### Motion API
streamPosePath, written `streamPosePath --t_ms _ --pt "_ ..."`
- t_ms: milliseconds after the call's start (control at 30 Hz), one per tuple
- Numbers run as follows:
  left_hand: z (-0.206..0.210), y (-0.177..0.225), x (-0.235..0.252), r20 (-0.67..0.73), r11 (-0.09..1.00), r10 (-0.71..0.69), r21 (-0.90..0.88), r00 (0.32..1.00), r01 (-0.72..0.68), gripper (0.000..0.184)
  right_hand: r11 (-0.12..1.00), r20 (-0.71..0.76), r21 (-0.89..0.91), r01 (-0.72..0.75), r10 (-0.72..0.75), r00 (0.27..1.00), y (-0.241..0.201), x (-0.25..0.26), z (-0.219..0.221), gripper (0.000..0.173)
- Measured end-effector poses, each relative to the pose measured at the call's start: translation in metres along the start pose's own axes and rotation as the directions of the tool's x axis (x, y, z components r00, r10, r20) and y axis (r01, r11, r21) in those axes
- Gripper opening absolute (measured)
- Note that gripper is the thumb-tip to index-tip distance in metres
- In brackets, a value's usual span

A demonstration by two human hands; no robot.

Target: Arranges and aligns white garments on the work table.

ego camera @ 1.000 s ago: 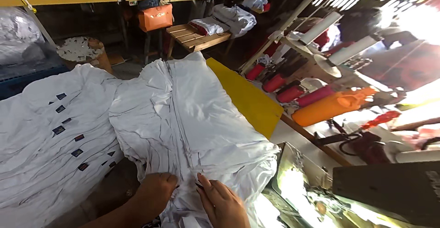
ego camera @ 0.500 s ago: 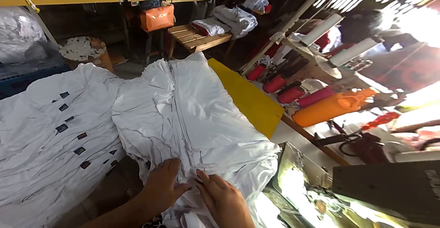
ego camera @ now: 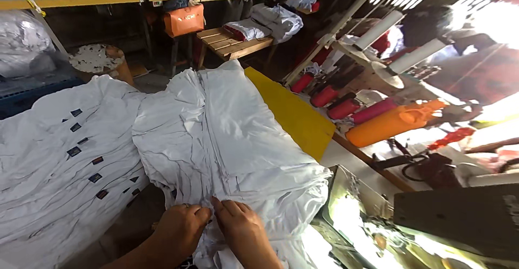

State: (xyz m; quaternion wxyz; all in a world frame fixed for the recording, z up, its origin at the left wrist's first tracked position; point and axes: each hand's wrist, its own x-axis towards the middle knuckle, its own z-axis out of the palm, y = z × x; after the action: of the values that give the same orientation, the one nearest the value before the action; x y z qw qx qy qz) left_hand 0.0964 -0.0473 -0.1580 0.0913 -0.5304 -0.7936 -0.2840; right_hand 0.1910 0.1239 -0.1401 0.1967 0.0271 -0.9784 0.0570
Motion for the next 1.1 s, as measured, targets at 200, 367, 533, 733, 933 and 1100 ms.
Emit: streamPosePath --t_ms 200,367,533,733,933,1100 --pt "-0.003 -0.005 -0.002 0.072 0.994 0.012 -0.111 0.997 -0.004 0.028 0.997 -0.047 -0.061 0.041 -0.043 0.998 -0.003 -0.013 -0.009 0.025" --pt "-0.006 -0.002 0.002 0.051 0.988 0.016 -0.156 0.999 -0.008 0.028 0.995 -0.006 -0.070 -0.069 0.069 0.998 -0.004 -0.013 -0.005 0.028" --pt "-0.017 -0.009 0.001 0.057 0.980 -0.029 -0.193 0.998 0.039 0.029 0.991 -0.001 -0.059 -0.121 0.121 0.993 0.003 0.001 -0.007 0.027" --pt "-0.021 -0.007 0.004 -0.053 0.959 0.051 -0.277 0.997 -0.064 0.024 0.994 0.033 0.070 -0.085 0.083 0.996 0.001 0.016 -0.003 0.029" --pt "-0.003 0.002 0.005 -0.076 0.953 0.045 -0.296 0.996 -0.066 0.028 0.935 0.039 0.231 -0.270 0.269 0.962 0.026 -0.026 -0.053 0.031" --pt "0.036 0.029 0.033 0.466 0.965 -0.151 -0.121 0.872 0.232 0.039 0.919 0.080 0.242 -0.312 0.302 0.950 0.016 -0.040 -0.049 0.031"
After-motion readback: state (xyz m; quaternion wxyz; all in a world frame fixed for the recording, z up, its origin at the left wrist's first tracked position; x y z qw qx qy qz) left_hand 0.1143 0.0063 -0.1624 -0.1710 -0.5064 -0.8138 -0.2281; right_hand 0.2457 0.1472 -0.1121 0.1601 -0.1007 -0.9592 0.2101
